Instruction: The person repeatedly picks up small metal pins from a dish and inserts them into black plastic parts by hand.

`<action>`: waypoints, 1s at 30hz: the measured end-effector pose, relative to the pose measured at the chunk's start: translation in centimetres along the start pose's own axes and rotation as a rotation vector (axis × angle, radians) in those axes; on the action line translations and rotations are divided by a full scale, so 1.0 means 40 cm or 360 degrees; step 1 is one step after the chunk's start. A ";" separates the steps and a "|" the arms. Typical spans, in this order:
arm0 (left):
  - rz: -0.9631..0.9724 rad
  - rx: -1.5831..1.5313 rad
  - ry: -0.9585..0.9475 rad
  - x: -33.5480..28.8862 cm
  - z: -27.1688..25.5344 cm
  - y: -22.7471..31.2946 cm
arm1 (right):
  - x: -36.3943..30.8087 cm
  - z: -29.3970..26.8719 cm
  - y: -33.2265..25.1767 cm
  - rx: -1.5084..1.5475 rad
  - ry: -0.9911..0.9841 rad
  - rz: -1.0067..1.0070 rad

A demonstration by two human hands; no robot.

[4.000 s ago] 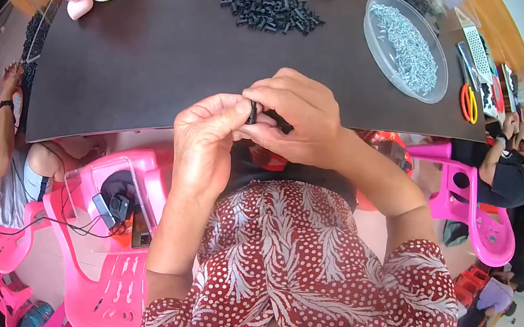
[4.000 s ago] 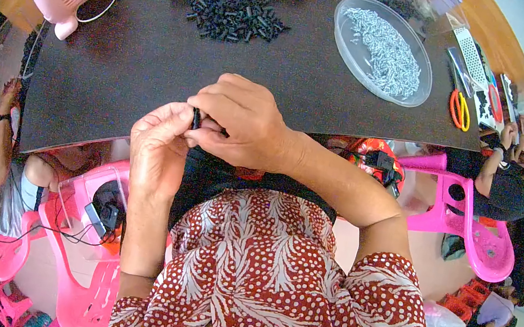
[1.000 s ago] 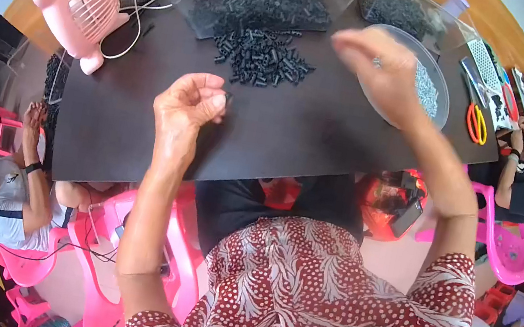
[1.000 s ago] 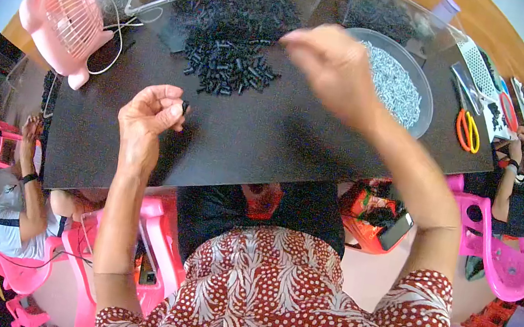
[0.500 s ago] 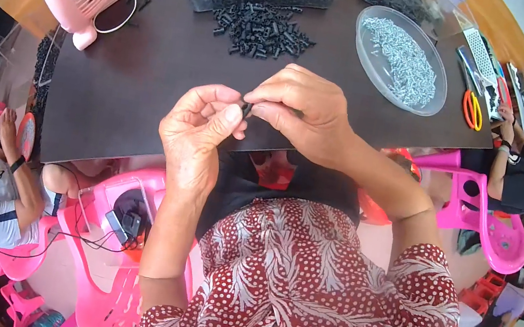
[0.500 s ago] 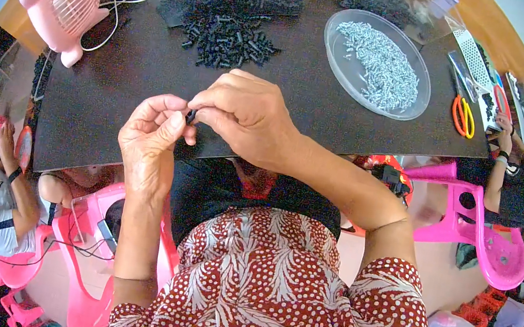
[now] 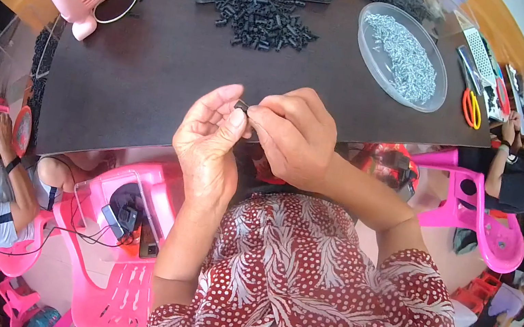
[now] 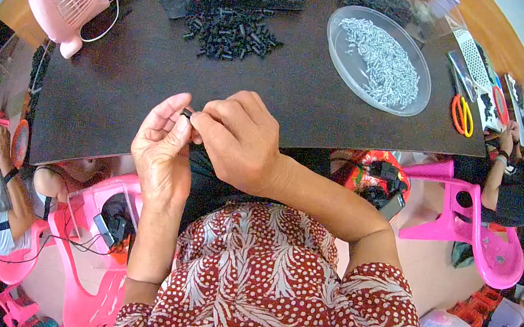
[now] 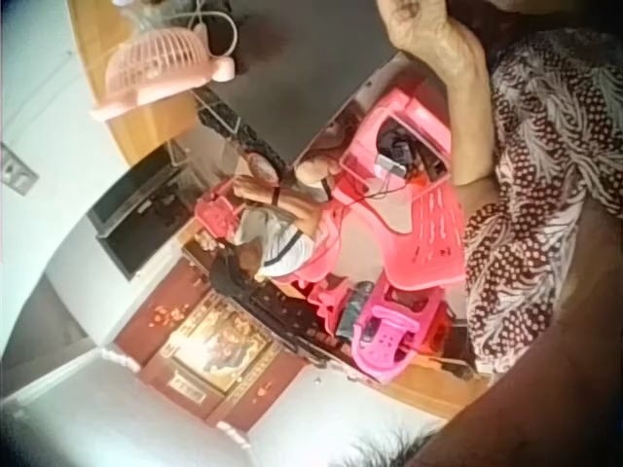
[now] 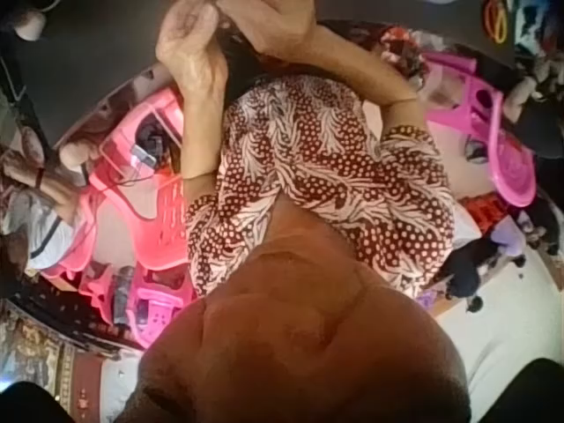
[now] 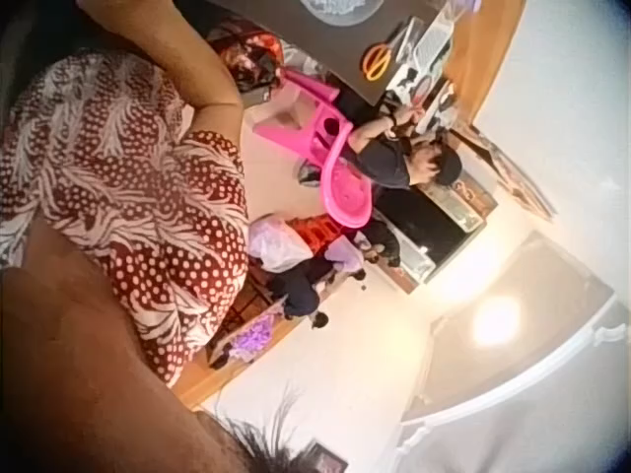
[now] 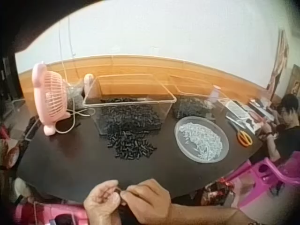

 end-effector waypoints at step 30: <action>-0.0078 0.0186 -0.0283 -0.004 0.012 -0.020 | 0.049 -0.275 0.433 -0.0956 -0.0089 0.0618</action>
Point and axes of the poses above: each hand's wrist, its own x-axis towards the middle knuckle, its own z-axis out of the palm, y = z × x, the point moved 2 cm from there along x, towards the middle knuckle, and after that the axes turned 15 degrees about z, right-handed, at the moved point
